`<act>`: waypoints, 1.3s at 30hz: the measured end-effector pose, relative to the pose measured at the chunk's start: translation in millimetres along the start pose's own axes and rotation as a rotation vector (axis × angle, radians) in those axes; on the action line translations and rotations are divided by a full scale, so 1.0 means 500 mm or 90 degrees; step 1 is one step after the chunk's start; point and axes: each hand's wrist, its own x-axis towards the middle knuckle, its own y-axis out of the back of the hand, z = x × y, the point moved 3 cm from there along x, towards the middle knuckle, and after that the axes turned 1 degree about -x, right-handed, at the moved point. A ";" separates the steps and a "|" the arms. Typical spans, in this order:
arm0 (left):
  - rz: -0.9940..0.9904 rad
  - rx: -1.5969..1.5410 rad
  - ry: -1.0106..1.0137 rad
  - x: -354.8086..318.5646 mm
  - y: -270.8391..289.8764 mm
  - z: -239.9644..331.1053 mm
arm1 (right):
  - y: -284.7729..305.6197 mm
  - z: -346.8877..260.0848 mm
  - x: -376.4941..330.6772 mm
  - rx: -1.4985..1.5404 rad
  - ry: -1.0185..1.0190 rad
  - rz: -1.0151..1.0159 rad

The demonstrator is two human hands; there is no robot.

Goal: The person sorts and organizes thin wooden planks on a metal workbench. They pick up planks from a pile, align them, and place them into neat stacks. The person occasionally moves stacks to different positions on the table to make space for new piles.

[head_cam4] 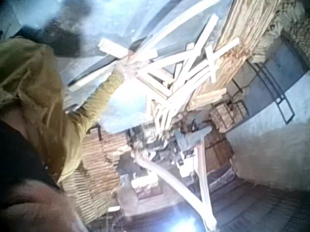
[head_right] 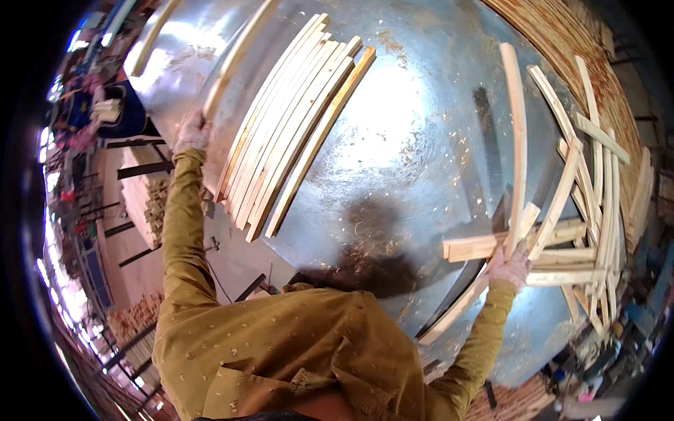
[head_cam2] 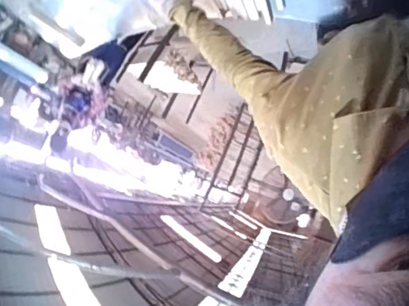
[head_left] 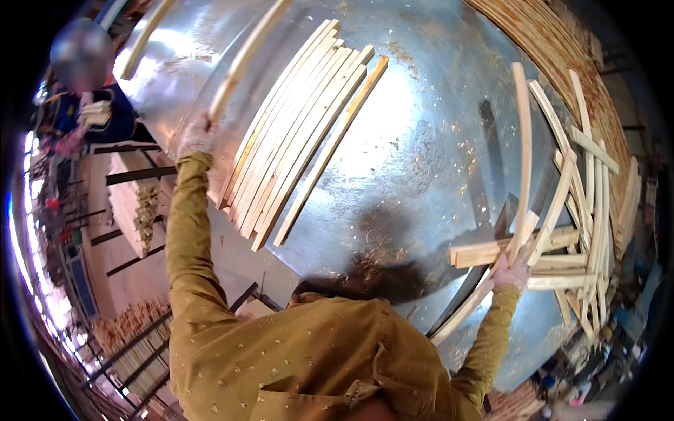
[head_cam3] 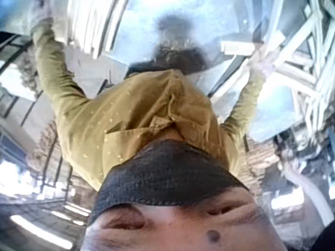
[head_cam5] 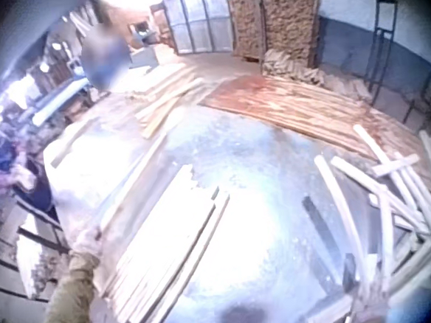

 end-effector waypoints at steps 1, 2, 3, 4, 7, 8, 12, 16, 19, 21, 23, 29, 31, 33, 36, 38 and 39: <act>0.011 0.130 -0.022 0.020 0.005 -0.052 | -0.012 -0.006 -0.021 -0.002 -0.002 0.029; -0.032 0.138 0.029 0.031 -0.012 -0.110 | 0.004 -0.034 -0.032 -0.040 -0.029 -0.008; -0.078 0.146 0.079 0.033 -0.044 -0.165 | 0.024 -0.069 -0.042 -0.078 -0.058 -0.044; -0.121 0.154 0.122 0.040 -0.068 -0.171 | 0.011 -0.092 -0.059 -0.111 -0.055 0.014; 0.141 0.315 -0.061 -0.004 -0.061 -0.011 | 0.049 -0.168 -0.089 -0.157 -0.097 -0.035; 0.173 0.121 -0.051 -0.059 -0.044 0.093 | 0.049 -0.191 -0.105 -0.166 -0.096 -0.007; -0.029 0.020 -0.395 -0.259 -0.116 0.335 | 0.049 -0.237 -0.104 -0.129 -0.096 -0.052; -0.097 0.238 -0.326 -0.299 -0.178 0.363 | 0.034 -0.218 -0.118 -0.114 -0.090 -0.016; -0.044 0.318 -0.376 -0.314 -0.210 0.370 | 0.061 -0.280 -0.142 -0.043 0.050 0.265; -0.024 0.271 -0.370 -0.353 -0.192 0.400 | 0.125 -0.416 -0.190 0.480 0.221 0.291; -0.008 0.287 -0.431 -0.422 -0.216 0.424 | 0.078 -0.519 -0.202 0.860 0.253 0.115; 0.059 -0.171 -0.480 -0.351 0.002 0.504 | 0.192 -0.634 -0.175 0.976 0.153 -0.384; 0.162 0.069 -0.581 -0.294 0.105 0.519 | 0.325 -0.633 -0.203 0.491 0.567 -0.095; -0.164 0.362 -0.460 -0.229 0.106 0.508 | 0.401 -0.661 -0.220 0.401 0.821 0.022; -0.435 0.404 -0.271 -0.164 0.146 0.427 | 0.409 -0.637 -0.163 0.632 0.814 0.220; -0.311 0.282 -0.173 -0.105 0.154 0.310 | 0.359 -0.523 -0.050 0.371 0.483 0.429; -0.206 0.272 -0.193 -0.087 0.159 0.250 | 0.296 -0.470 -0.007 0.232 0.358 0.422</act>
